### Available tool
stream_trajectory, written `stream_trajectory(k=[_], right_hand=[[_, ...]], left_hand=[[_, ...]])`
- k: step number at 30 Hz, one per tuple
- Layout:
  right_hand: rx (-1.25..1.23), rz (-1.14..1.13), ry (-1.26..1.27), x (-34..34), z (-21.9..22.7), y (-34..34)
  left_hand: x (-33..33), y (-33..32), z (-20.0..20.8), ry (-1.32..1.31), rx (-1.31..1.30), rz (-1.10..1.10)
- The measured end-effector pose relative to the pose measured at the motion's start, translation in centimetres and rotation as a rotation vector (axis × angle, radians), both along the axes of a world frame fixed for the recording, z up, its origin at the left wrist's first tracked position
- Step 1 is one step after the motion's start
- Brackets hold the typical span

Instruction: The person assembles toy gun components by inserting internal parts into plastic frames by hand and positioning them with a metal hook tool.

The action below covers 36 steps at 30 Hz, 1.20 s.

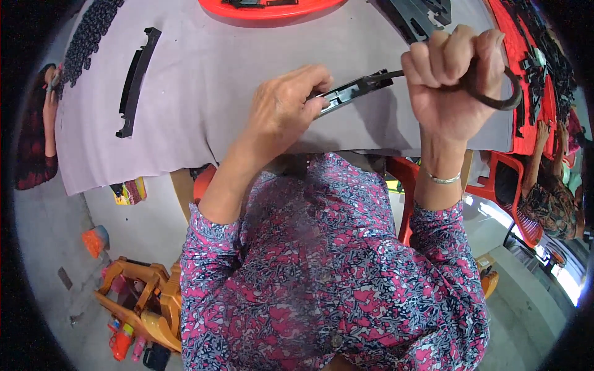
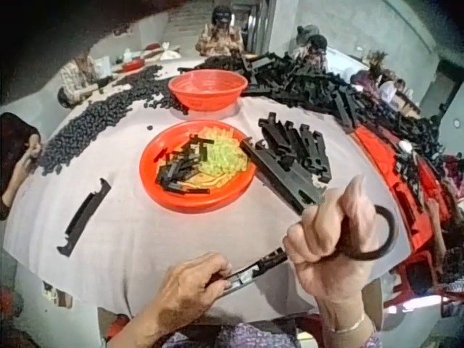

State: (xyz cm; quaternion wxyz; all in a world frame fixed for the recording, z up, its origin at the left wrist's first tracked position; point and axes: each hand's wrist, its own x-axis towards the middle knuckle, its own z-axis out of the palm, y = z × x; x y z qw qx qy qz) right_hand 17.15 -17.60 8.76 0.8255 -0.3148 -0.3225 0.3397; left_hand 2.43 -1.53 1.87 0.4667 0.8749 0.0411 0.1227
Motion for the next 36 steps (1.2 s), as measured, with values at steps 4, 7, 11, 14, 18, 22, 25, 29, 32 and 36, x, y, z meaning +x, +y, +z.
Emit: stream_trajectory(k=[4, 7, 11, 14, 18, 22, 25, 29, 32, 36], right_hand=[[-0.036, 0.026, 0.06, -1.1, -1.7, 0.6], [-0.068, 0.056, 0.09, -1.0, -3.0, 0.7], [0.035, 0.031, 0.051, -1.6, -3.8, 1.4], [0.057, -0.001, 0.031, -1.5, -3.9, 1.6], [0.041, 0.01, -0.022, -1.6, -3.8, 1.5], [0.052, 0.039, -0.008, -1.5, -3.9, 1.7], [-0.074, 0.148, -0.095, -1.3, -3.8, 1.7], [-0.21, 0.029, -0.199, -2.6, -2.4, 2.6], [-0.411, -0.029, -0.329, -2.2, -2.5, 2.2], [-0.44, -0.033, -0.485, -2.3, -3.0, 2.3]], left_hand=[[0.1, -0.1, -0.3, -0.035, -0.016, 0.011], [0.2, 0.0, -0.4, -0.052, 0.035, -0.015], [0.1, 0.2, -0.8, -0.079, 0.034, -0.039], [0.2, 0.2, -1.1, -0.129, 0.015, -0.046], [0.2, 0.1, -1.0, -0.12, 0.001, -0.035], [0.5, 0.0, -0.6, -0.062, 0.04, -0.027], [0.7, -0.1, -0.8, -0.071, 0.053, -0.031], [1.0, -0.7, -1.8, -0.17, 0.1, 0.04], [1.1, -1.2, -1.9, -0.206, 0.116, 0.085], [1.2, -1.0, -1.3, -0.162, 0.064, 0.065]])
